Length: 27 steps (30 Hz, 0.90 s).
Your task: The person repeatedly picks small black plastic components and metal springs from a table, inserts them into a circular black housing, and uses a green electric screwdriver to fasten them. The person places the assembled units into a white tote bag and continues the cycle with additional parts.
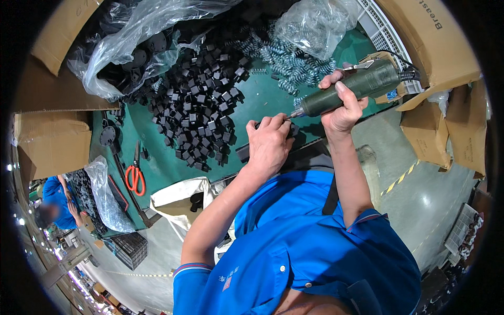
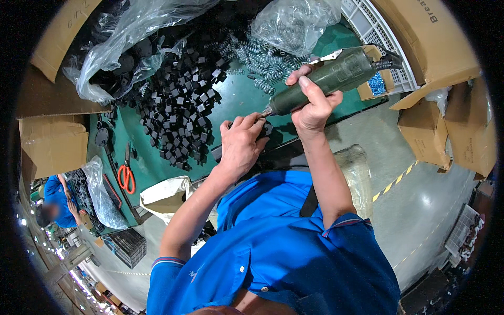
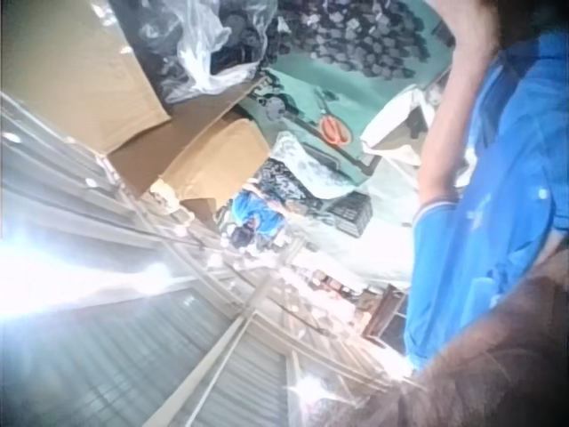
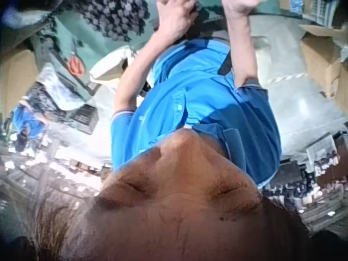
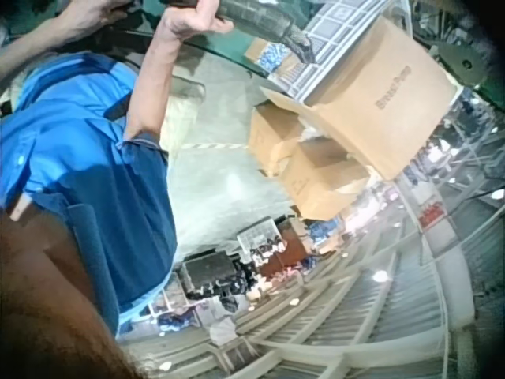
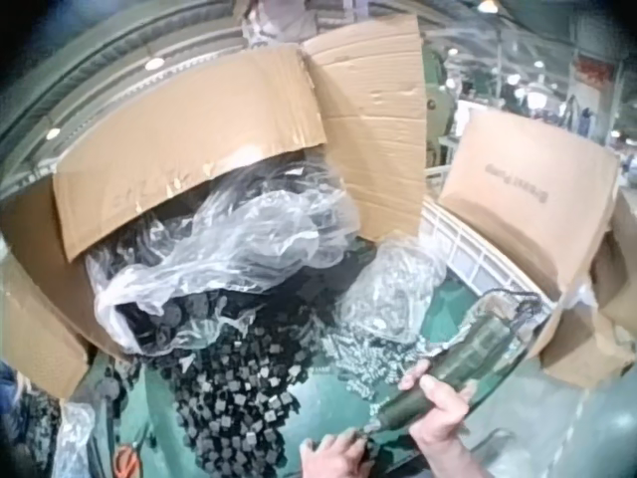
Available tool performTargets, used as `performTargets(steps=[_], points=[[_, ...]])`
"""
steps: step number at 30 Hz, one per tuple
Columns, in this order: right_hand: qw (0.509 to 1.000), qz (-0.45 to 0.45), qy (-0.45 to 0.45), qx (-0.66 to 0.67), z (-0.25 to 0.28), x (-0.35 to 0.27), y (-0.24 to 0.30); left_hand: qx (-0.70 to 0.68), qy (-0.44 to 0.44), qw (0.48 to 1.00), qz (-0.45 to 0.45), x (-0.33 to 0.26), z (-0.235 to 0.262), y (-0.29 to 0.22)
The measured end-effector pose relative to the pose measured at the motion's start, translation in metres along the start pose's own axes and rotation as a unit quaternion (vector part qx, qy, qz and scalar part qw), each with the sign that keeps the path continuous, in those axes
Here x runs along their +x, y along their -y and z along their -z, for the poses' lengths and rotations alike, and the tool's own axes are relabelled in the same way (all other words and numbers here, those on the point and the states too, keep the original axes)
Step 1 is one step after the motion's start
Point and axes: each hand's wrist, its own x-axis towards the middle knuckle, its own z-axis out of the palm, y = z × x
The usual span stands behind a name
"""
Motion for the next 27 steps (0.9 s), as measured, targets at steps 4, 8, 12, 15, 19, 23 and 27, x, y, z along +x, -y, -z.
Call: performTargets(steps=[4,8,12,15,19,23,27], points=[[0.995,-0.023,-0.079,0.050,0.002,0.000,0.001,0.005,-0.005,1.000,-0.008,0.000,0.000,-0.002],[0.999,-0.025,-0.041,0.003,0.002,0.003,0.002,0.007,-0.008,1.000,-0.010,0.000,0.000,-0.001],[1.000,-0.021,0.000,-0.011,-0.001,0.005,0.000,0.006,-0.008,1.000,-0.013,0.000,0.000,-0.001],[1.000,-0.013,0.017,-0.020,-0.007,0.003,0.003,0.002,-0.004,1.000,-0.012,0.000,0.001,-0.002],[0.999,-0.010,0.045,-0.010,-0.009,0.004,0.003,0.005,-0.017,1.000,-0.013,0.000,0.000,-0.002],[0.998,0.021,0.062,-0.018,-0.010,0.005,0.004,-0.005,-0.024,1.000,-0.011,-0.001,-0.001,0.000],[0.994,0.047,0.096,-0.022,-0.009,0.008,0.009,-0.006,-0.017,1.000,-0.005,-0.002,0.002,-0.001]])
